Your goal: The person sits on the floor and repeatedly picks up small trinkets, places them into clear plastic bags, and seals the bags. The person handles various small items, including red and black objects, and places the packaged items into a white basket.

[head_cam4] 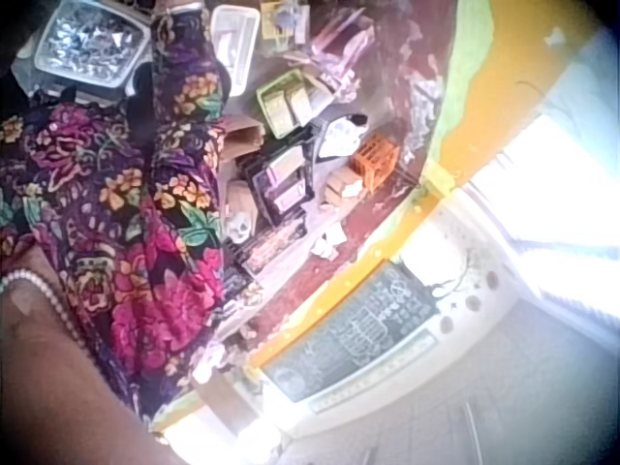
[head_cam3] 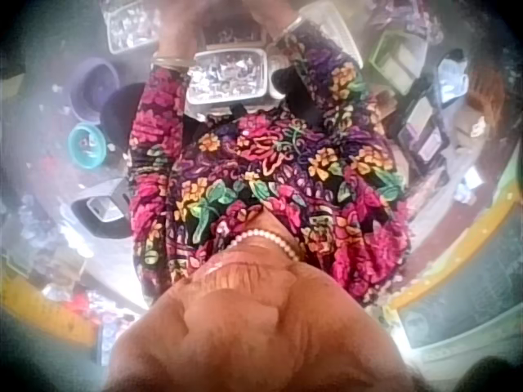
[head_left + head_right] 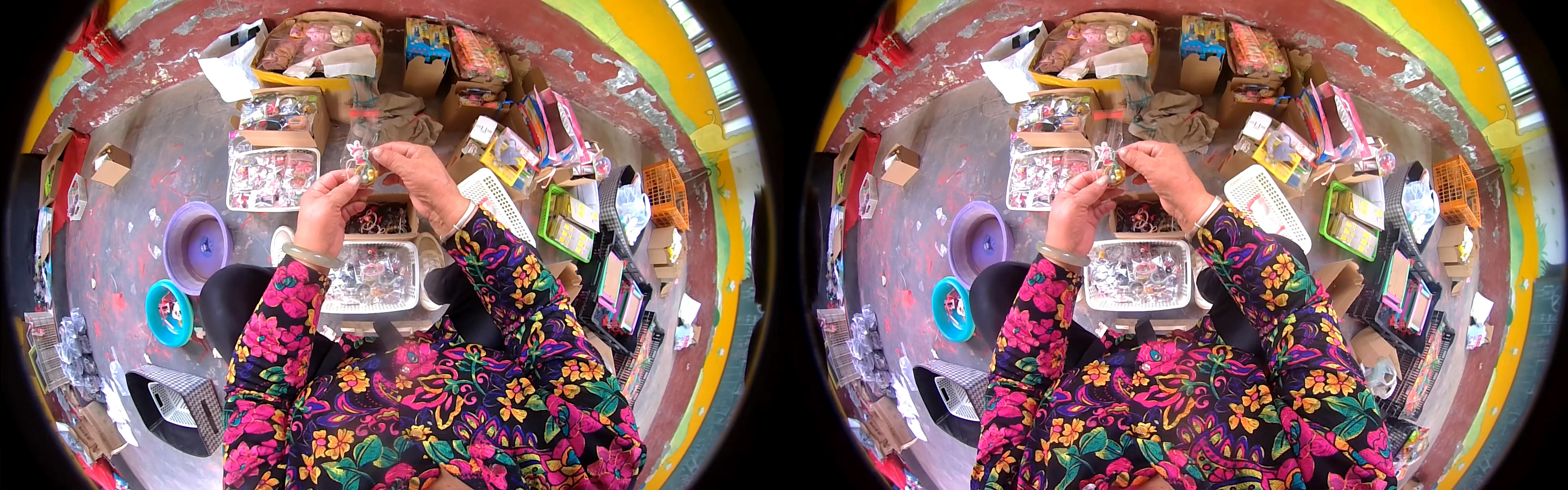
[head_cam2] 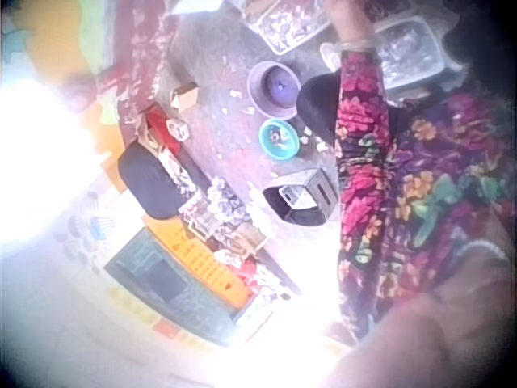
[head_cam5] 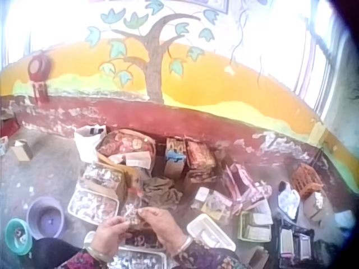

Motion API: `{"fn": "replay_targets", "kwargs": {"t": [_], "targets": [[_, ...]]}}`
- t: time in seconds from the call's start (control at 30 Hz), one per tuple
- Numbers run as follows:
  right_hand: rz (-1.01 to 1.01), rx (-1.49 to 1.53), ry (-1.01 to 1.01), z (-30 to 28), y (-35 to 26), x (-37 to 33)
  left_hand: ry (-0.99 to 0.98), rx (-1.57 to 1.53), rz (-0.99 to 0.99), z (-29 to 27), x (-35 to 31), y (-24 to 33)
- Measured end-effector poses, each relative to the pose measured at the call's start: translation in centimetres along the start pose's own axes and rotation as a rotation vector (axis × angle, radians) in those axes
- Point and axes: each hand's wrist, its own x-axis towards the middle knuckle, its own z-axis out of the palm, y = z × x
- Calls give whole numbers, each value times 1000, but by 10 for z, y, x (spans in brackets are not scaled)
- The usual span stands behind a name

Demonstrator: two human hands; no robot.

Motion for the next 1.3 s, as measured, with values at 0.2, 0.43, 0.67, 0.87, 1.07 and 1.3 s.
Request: {"fn": "replay_targets", "kwargs": {"t": [0.2, 0.43, 0.67, 0.87, 1.07, 1.3], "targets": [[-33, -49, -10, 1, -3, 0, -12, -3, -51, 4, -2, 6], [-132, -164, -4, 7, -4, -4, 58, 93, 50, 4, -1, -1], [-59, 83, 102, -1, 2, 1, 19, 118, -68, 12, -2, 6], [-121, -113, 93, 6, -8, -1, 18, 112, -61, -7, 7, -4], [228, -420, -129, -2, -3, 1, 184, -87, -30, -4, 6, -1], [145, -166, -145, 6, -4, -7, 99, -172, 22, -2, 6, -2]]}}
